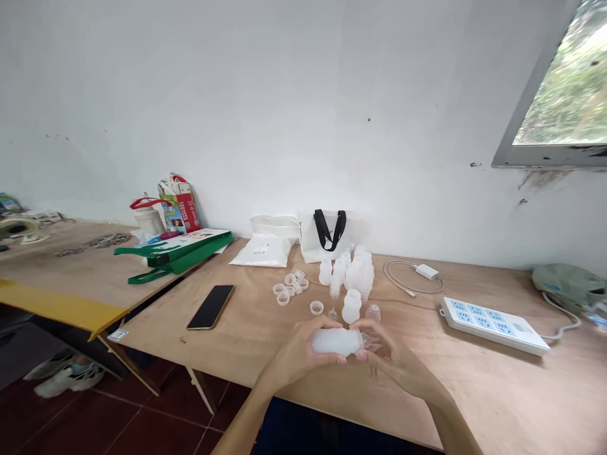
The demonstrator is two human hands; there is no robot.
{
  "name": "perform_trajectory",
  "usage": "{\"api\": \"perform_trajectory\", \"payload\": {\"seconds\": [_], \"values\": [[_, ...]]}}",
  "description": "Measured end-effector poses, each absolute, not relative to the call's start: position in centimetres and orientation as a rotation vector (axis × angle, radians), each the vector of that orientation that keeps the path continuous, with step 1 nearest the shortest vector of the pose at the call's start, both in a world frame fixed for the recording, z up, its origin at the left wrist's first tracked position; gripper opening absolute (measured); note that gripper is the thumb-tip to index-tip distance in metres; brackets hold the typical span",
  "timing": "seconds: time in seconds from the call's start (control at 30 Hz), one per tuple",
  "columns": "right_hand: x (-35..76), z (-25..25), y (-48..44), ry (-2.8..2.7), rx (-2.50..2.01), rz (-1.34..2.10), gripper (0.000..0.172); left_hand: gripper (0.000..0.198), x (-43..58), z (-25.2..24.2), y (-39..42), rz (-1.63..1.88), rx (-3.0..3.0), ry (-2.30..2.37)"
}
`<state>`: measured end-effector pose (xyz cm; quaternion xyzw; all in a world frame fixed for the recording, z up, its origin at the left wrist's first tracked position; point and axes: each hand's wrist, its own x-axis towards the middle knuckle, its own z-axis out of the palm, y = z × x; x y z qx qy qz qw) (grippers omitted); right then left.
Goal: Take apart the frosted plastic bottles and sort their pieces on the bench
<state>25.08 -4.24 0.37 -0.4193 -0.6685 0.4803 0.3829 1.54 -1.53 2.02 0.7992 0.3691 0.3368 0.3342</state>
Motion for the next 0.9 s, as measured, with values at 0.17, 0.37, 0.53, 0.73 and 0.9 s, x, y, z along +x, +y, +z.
{"api": "perform_trajectory", "payload": {"seconds": [0.17,0.37,0.53,0.73,0.9], "values": [[24.6,-0.5,-3.9,-1.644,-1.278,1.244,0.052,0.042,1.5,1.2,-1.2,0.890,2.373,0.882],[24.9,0.0,-3.9,-1.660,-1.162,1.178,0.047,0.049,1.8,1.0,-1.0,0.929,2.292,0.965],[24.5,0.6,-4.1,-1.616,-1.180,1.153,0.050,0.044,1.6,0.8,-0.7,1.057,2.446,0.880],[24.5,0.3,-4.2,-1.736,-1.294,0.934,0.043,0.046,1.7,0.2,-0.8,1.085,2.474,0.893],[24.3,0.3,-4.6,-1.828,-1.249,0.856,0.042,0.045,1.9,1.5,-1.6,0.951,2.172,0.941]]}}
